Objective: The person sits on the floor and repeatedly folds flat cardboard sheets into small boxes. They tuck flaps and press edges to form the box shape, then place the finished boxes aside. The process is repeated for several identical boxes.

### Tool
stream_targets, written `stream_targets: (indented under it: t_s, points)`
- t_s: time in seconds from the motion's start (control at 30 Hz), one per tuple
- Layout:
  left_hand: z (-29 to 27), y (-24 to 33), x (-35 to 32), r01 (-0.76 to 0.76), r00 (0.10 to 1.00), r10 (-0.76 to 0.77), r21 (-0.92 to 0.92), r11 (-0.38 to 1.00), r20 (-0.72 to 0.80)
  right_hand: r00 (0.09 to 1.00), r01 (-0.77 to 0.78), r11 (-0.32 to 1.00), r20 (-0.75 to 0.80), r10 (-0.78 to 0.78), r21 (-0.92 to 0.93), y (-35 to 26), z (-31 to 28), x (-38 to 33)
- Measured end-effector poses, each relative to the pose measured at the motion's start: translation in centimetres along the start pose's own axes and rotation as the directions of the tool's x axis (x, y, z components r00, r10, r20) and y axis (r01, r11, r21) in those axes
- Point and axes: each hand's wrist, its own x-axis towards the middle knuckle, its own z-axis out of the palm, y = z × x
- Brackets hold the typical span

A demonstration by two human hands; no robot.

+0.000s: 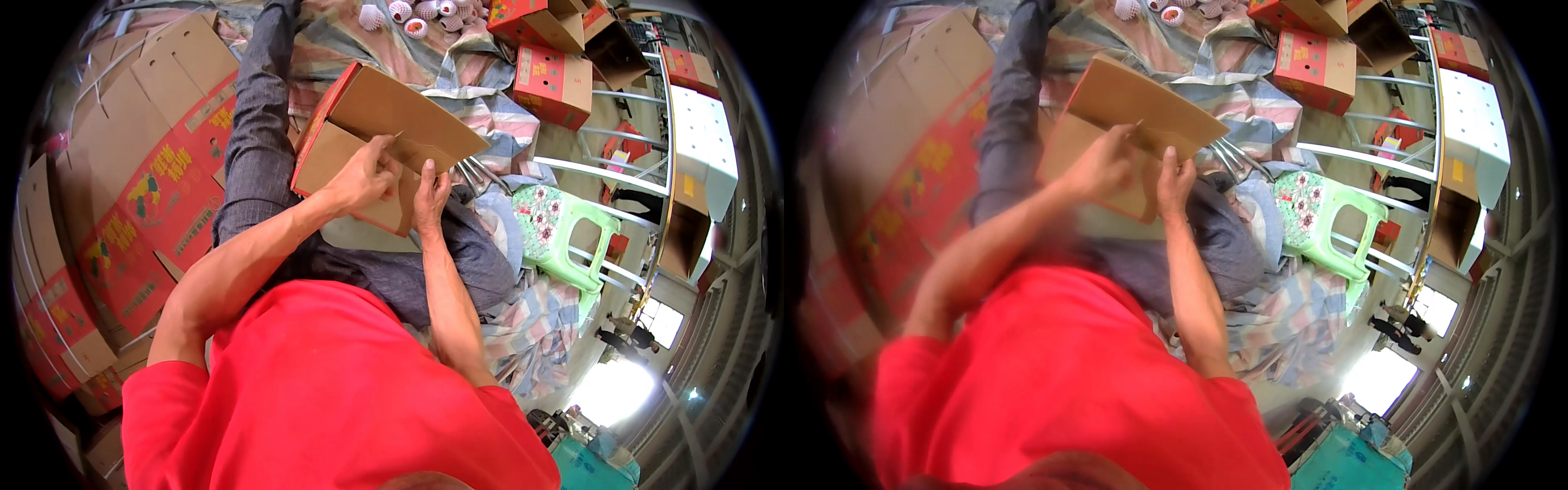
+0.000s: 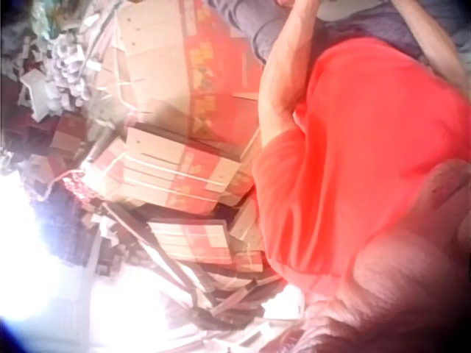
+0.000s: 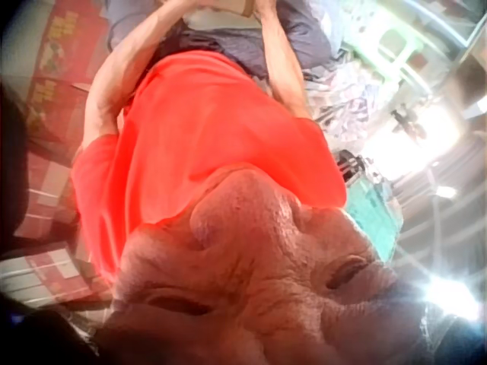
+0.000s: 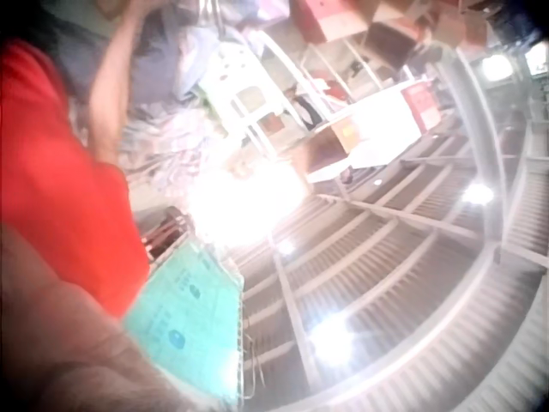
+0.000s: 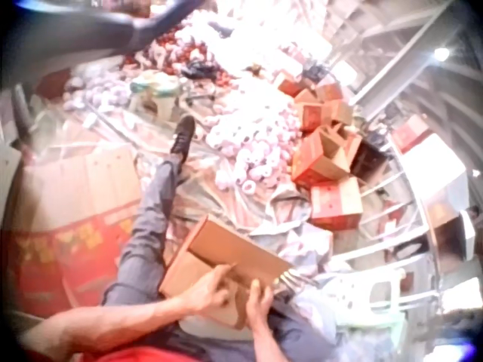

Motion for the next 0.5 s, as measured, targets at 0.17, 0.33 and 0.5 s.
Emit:
stream_targets:
  t_s: [0.17, 0.33, 0.5]
  points:
    - [-1.5, 0.2, -0.3, 0.114, 0.986, -0.093, -0.162, 0.98, 0.137, 0.995, 0.063, 0.952, -0.057, -0.083, -0.298, 1.0, -0.6, -1.1]
    - [-1.1, 0.2, -1.4, -0.072, 0.995, 0.076, 0.06, 0.996, -0.068, 0.946, 0.276, 0.856, -0.034, -0.322, -0.437, 1.7, -0.4, -0.7]
    - [-3.0, 10.5, 3.7, -0.585, 0.499, 0.829, 0.804, 0.107, 0.253, 0.958, 0.268, 0.894, 0.005, -0.286, -0.359, 1.5, -0.3, -0.9]
